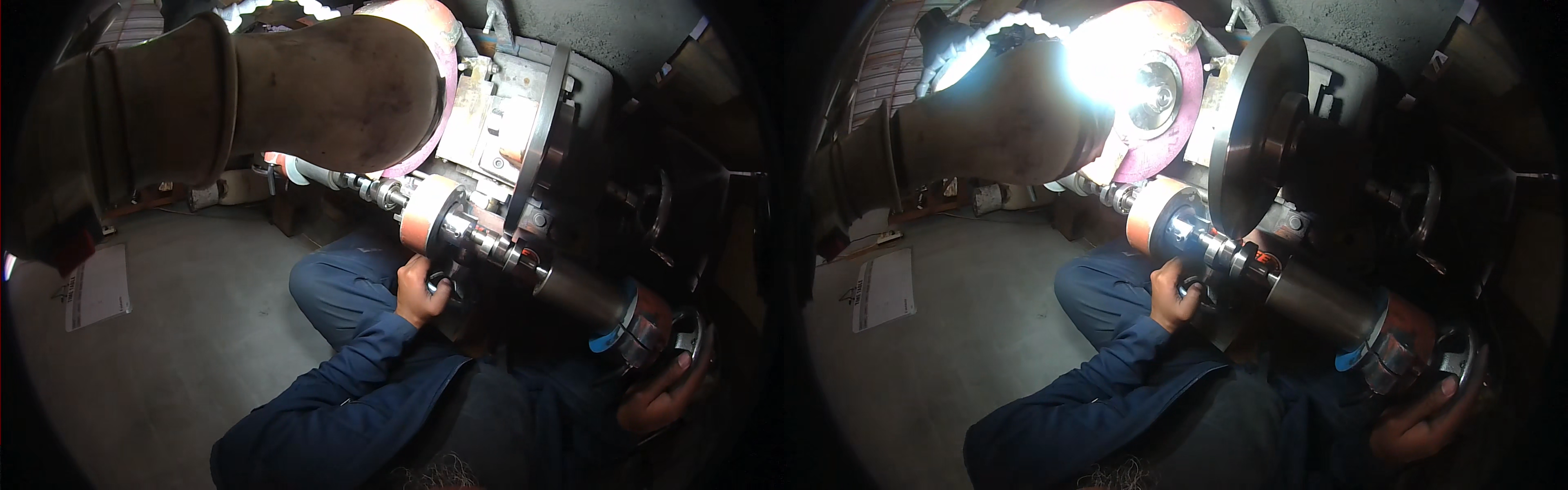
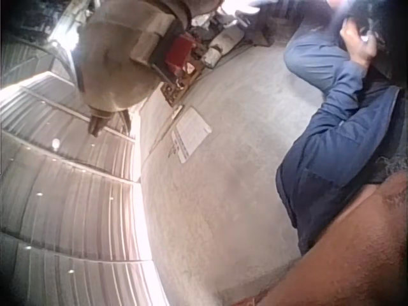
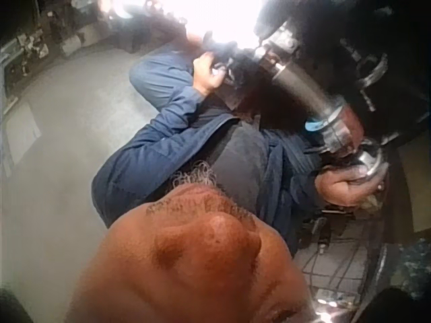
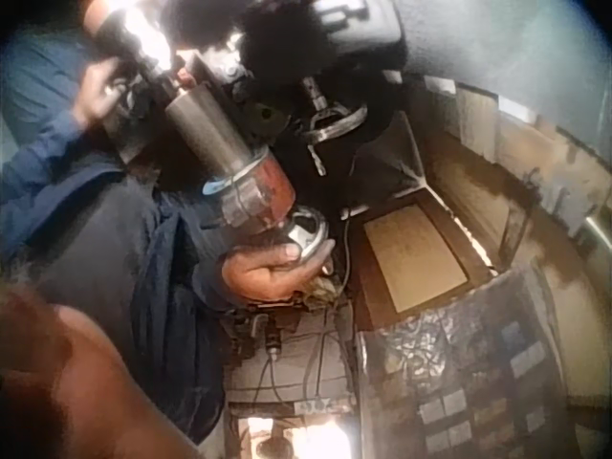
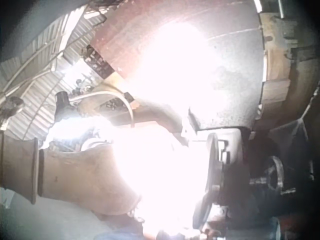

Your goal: The person measures a metal component with calipers, operates a lathe machine to grind the part, and later examines another small mechanical component by hand.

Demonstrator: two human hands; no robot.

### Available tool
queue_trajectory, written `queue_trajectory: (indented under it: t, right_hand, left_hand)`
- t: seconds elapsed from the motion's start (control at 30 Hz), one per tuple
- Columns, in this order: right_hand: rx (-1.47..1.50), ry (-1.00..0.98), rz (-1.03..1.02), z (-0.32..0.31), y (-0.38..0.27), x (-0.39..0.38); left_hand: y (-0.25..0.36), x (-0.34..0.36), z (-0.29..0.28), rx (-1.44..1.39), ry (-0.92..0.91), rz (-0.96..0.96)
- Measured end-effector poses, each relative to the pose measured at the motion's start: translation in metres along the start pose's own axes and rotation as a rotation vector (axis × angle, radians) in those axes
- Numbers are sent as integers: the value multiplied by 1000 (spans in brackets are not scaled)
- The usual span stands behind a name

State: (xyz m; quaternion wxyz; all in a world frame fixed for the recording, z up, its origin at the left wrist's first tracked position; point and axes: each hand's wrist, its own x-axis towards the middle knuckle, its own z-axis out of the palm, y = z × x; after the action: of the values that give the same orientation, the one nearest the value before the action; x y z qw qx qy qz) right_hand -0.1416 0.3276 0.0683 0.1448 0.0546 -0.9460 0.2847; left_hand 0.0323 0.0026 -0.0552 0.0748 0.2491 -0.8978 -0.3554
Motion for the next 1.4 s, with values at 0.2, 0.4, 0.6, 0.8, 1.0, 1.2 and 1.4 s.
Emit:
queue_trajectory:
  t: [0.2,0.4,0.6,0.8,1.0,1.2,1.4]
  right_hand:
    - [7,-11,15,0,0,-2]
    - [-20,-3,-10,-3,4,-3]
    - [13,70,-50,6,2,6]
    - [64,62,-61,4,1,7]
    - [106,80,-57,6,0,6]
    - [109,88,-59,6,2,4]
    - [107,97,-72,7,2,5]
  left_hand:
    - [-2,2,-4,-137,-15,-76]
    - [-2,3,-4,-126,-40,-68]
    - [0,11,-13,-83,-173,-40]
    - [38,38,-23,159,-348,261]
    - [40,34,-24,207,-486,-12]
    - [34,34,-22,150,-481,-18]
    - [34,37,-26,113,-505,-23]
